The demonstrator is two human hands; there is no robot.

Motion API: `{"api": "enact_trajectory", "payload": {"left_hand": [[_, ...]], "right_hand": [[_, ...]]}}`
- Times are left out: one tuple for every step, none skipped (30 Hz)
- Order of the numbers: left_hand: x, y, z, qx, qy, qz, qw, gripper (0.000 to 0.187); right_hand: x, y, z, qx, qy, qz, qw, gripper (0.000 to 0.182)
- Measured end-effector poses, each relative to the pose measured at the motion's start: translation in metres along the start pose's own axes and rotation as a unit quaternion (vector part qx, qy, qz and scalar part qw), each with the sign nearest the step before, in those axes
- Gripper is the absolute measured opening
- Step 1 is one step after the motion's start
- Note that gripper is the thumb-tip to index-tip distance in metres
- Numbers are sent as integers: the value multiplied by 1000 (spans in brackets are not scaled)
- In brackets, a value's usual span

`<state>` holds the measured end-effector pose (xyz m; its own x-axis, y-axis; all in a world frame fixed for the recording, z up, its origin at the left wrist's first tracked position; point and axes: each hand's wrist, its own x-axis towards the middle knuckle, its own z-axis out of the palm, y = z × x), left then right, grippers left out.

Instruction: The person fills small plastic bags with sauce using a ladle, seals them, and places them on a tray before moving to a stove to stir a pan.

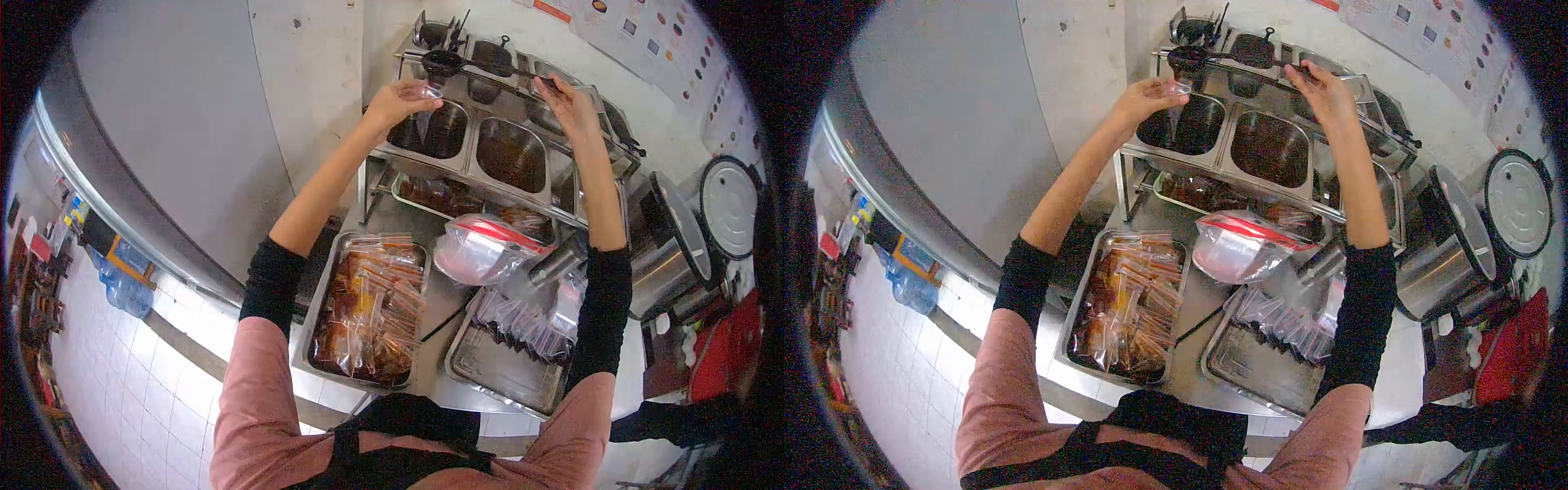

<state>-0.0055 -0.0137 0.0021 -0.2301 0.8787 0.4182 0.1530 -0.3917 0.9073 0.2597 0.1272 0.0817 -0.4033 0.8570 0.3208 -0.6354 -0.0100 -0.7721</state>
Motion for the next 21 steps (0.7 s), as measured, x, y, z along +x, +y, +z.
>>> {"api": "enact_trajectory", "payload": {"left_hand": [[0,2,1,-1,0,0,1000,53],[0,5,1,11,-1,-2,1000,53],[0,6,2,22,-2,-4,1000,54],[-1,7,2,22,-2,-4,1000,54],[-1,7,3,27,6,-2,1000,54],[-1,6,3,32,13,0,999,55],[1,5,3,32,13,0,999,55],[2,5,3,34,13,-3,999,55],[3,4,3,35,12,-7,999,55],[3,3,3,35,12,-7,999,55],[3,2,3,28,8,6,1000,56],[3,1,2,20,4,19,1000,56],[4,1,2,20,4,19,1000,56],[5,0,2,20,6,23,1000,55],[6,-1,2,19,8,27,999,55],[8,-1,2,19,9,27,999,55],[9,-2,1,17,8,25,1000,56],[7,1,2,15,7,23,1000,57],[6,4,3,14,8,23,1000,57],[5,7,4,23,10,17,1000,61],[4,9,4,31,12,11,999,64]], "right_hand": [[0,-1,0,-1,0,0,1000,25],[0,-2,-1,-10,-4,-2,1000,22],[-2,-4,2,-20,-8,-5,1000,20],[-5,-6,5,-21,-9,-5,1000,20],[-7,-7,8,-33,-11,-11,999,18],[-9,-8,9,-45,-13,-17,999,17],[-7,-9,8,-46,-13,-17,999,17],[-5,-10,7,-60,-28,-34,997,17],[-5,-10,9,-75,-43,-50,995,18],[-6,-12,10,-75,-44,-50,995,18],[-6,-14,11,-101,-47,-46,993,18],[-7,-15,12,-127,-50,-41,990,19],[-8,-16,13,-127,-50,-41,990,19],[-9,-17,14,-137,-68,-50,987,20],[-10,-17,15,-147,-85,-59,984,21],[-12,-18,17,-147,-85,-59,984,21],[-13,-19,18,-148,-91,-66,983,22],[-14,-19,19,-149,-96,-72,981,23],[-14,-19,20,-150,-97,-71,981,23],[-15,-20,21,-153,-100,-82,980,23],[-16,-20,23,-157,-104,-92,978,23]]}}
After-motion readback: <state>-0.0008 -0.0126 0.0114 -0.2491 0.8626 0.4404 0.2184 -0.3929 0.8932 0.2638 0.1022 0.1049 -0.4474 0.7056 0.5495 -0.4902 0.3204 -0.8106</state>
